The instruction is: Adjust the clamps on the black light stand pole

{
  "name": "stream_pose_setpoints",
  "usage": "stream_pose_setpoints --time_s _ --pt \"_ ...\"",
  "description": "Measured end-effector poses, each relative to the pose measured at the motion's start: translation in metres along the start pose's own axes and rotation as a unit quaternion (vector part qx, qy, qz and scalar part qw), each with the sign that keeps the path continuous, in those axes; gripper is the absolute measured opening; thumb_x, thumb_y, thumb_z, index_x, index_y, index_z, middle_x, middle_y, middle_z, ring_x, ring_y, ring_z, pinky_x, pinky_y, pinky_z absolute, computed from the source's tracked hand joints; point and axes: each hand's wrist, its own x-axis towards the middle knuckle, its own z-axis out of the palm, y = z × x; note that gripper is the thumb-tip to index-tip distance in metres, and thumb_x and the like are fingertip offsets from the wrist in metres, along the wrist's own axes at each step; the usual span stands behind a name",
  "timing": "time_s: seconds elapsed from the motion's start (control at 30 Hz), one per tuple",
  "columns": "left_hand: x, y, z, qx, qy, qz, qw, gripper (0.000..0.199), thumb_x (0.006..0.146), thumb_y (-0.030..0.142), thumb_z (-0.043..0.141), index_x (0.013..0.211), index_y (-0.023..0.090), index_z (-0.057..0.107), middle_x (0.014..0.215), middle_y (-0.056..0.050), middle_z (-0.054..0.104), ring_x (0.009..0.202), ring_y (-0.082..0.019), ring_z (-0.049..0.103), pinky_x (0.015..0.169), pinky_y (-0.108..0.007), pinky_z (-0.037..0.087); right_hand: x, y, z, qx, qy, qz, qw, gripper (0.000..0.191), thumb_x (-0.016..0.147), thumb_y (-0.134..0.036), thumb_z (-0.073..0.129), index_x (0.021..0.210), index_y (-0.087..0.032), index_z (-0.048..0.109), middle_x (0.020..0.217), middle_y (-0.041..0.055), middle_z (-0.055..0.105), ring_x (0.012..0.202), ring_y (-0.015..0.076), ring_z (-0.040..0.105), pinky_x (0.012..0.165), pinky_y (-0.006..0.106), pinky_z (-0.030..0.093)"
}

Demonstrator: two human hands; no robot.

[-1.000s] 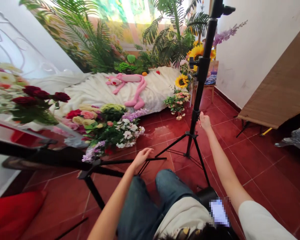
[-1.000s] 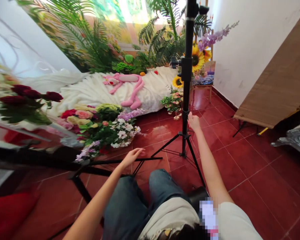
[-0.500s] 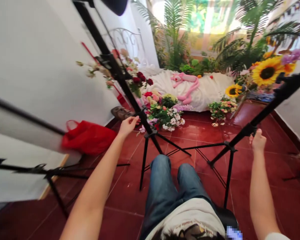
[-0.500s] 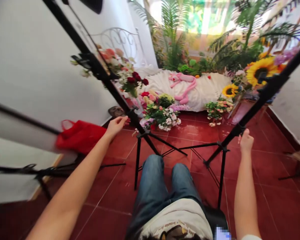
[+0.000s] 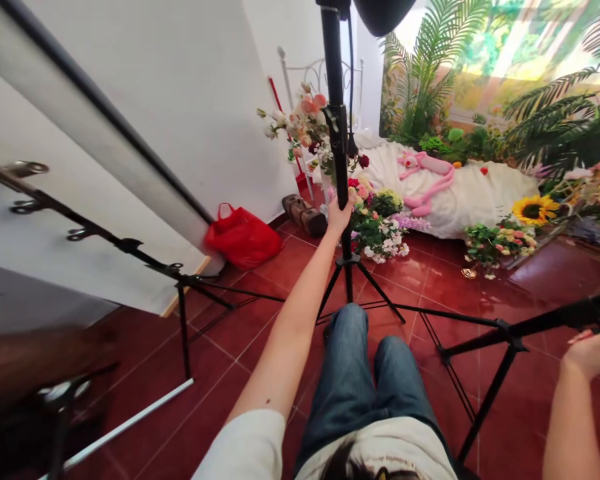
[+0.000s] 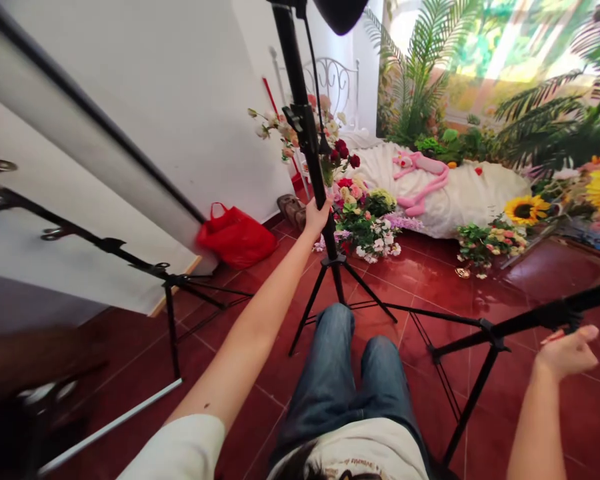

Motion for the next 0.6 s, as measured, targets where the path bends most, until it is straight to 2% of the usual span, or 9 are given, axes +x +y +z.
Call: stream_pose_setpoints --time_s 0.07,0.1,0.17,0.23,0.3,0.37,0.47,0.6 --pt "0.000 0.000 -0.002 -0.005 -0.002 -0.005 1.000 0.039 0.079 0.052 0.072 0.067 0.019 0.053 0.056 0.004 0.050 0.055 -0.010 0.049 0.055 -0.022 0.039 -0.027 0.006 0.009 0.021 0.023 -0.035 0.999 0.066 0.084 -0.079 0.020 0.040 -0.033 0.033 0.042 0.0113 0.037 0.046 0.0254 0.058 0.053 0.047 0.042" --pt "0.000 0.001 -0.004 -0.006 -0.001 -0.004 1.000 0.039 0.079 0.051 0.072 0.066 0.019 0.053 0.056 0.004 0.050 0.055 -0.010 0.048 0.054 -0.023 0.038 -0.043 0.011 0.015 0.018 0.003 -0.047 0.999 0.066 0.084 -0.080 0.019 0.039 -0.033 0.035 0.041 0.0109 0.037 0.044 0.0258 0.057 0.052 0.047 0.043" --pt "-0.001 0.002 -0.006 -0.006 -0.003 -0.004 1.000 0.037 0.079 0.049 0.072 0.066 0.019 0.054 0.056 0.003 0.051 0.055 -0.010 0.049 0.055 -0.022 0.038 -0.079 0.019 0.033 -0.023 -0.112 -0.041 0.993 0.067 0.083 -0.081 0.023 0.040 -0.032 0.041 0.041 0.0099 0.042 0.040 0.0251 0.053 0.050 0.045 0.045" --pt "-0.002 0.001 -0.006 -0.008 -0.008 -0.002 1.000 0.035 0.081 0.047 0.071 0.068 0.019 0.055 0.057 0.003 0.052 0.055 -0.010 0.049 0.056 -0.022 0.039 -0.118 0.020 0.057 -0.055 -0.246 -0.045 0.967 0.067 0.082 -0.082 0.030 0.042 -0.030 0.046 0.042 0.0078 0.047 0.039 0.0234 0.051 0.049 0.042 0.046" --pt "-0.002 0.001 -0.007 -0.011 -0.008 -0.002 1.000 0.034 0.082 0.045 0.070 0.067 0.018 0.056 0.057 0.003 0.053 0.055 -0.010 0.050 0.056 -0.021 0.039 -0.157 0.010 0.088 -0.050 -0.341 -0.057 0.937 0.067 0.083 -0.080 0.036 0.043 -0.027 0.046 0.041 0.0051 0.048 0.039 0.0206 0.049 0.048 0.037 0.043" --pt "-0.002 0.000 -0.006 -0.007 -0.004 -0.004 1.000 0.033 0.083 0.043 0.068 0.065 0.018 0.056 0.057 0.003 0.053 0.055 -0.010 0.050 0.056 -0.021 0.039 -0.196 -0.013 0.123 -0.026 -0.422 -0.081 0.903 0.066 0.087 -0.074 0.038 0.043 -0.025 0.045 0.041 0.0024 0.046 0.040 0.0167 0.045 0.049 0.032 0.040" --pt "-0.002 0.000 -0.005 0.015 0.005 -0.003 1.000 0.031 0.084 0.040 0.067 0.065 0.017 0.057 0.057 0.002 0.054 0.057 -0.011 0.052 0.058 -0.022 0.040 -0.245 -0.067 0.179 -0.005 -0.521 -0.121 0.845 0.065 0.096 -0.059 0.036 0.043 -0.022 0.043 0.040 0.0006 0.046 0.043 0.0129 0.046 0.058 0.027 0.041" --pt "-0.002 0.000 -0.005 0.036 0.011 -0.006 0.999 0.027 0.085 0.037 0.066 0.068 0.017 0.060 0.058 0.001 0.057 0.059 -0.012 0.055 0.059 -0.022 0.041 -0.291 -0.150 0.250 -0.016 -0.667 -0.164 0.726 0.055 0.102 -0.042 0.038 0.059 -0.016 0.060 0.043 -0.0020 0.052 0.046 0.0093 0.047 0.061 0.022 0.039"
